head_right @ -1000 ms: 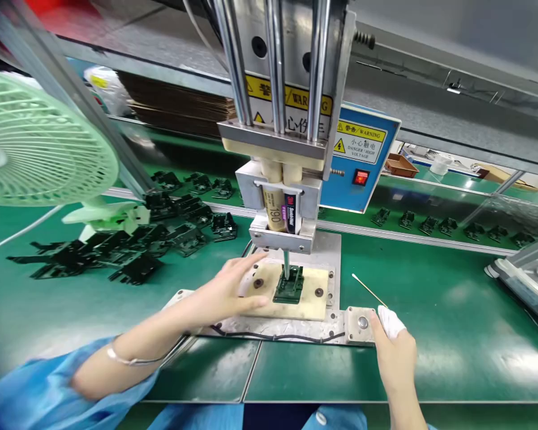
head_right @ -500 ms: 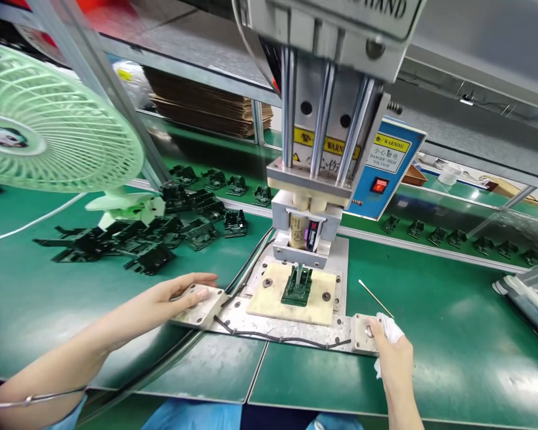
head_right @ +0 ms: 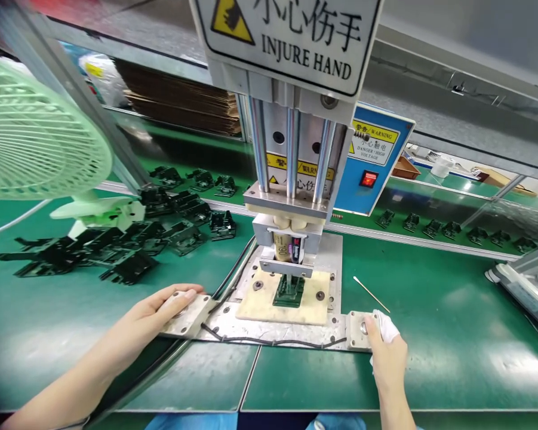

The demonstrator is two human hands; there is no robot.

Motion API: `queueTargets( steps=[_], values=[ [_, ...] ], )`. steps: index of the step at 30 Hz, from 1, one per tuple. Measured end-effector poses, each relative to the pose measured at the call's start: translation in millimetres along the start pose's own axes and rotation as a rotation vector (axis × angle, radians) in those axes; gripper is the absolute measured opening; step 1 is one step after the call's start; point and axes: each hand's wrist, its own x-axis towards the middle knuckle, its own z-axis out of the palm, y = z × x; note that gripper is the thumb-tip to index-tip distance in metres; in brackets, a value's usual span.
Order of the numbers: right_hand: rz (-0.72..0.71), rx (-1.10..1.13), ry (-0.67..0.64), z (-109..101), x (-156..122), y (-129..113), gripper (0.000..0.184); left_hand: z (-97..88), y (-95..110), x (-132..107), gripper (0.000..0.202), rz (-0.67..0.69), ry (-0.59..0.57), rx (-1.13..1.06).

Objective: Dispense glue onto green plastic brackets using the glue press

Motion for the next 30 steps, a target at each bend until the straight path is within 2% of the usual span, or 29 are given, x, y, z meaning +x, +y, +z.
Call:
queueTargets(
  steps=[4, 7, 11, 14, 18, 23, 30],
  values=[
    [0.105, 0.077, -0.057, 1.6, -2.0, -4.2, 0.063, -0.7, -0.5, 0.7, 0.065, -0.008, 0.019, 0.023],
    [0.081, 0.099, -0.037, 3.6, -4.1, -5.7, 0.058, -3.9, -2.1, 4.0, 0.063, -0.019, 0.019, 0.049],
    [0.035, 0.092, -0.001, 6.1, -5.7, -2.3, 0.058, -7.2, -3.6, 8.4, 0.072, -0.047, -0.009, 0.085],
    [0.008, 0.089, -0.001, 6.6, -5.3, 0.0, 0.054, -5.1, -4.8, 7.7, 0.067, -0.030, 0.046, 0.082],
    [0.026, 0.125, -0.061, 5.4, -4.4, -1.9, 0.052, -1.2, -8.5, 6.7, 0.062, -0.013, 0.073, 0.056],
    [0.052, 0.121, -0.039, 4.4, -4.4, -2.6, 0.056, -1.5, -13.3, 10.0, 0.063, 0.003, 0.090, 0.015],
    [0.066, 0.056, 0.001, 1.4, -2.8, 3.5, 0.058, -4.3, -12.2, 11.2, 0.066, -0.001, 0.024, 0.003]
  ],
)
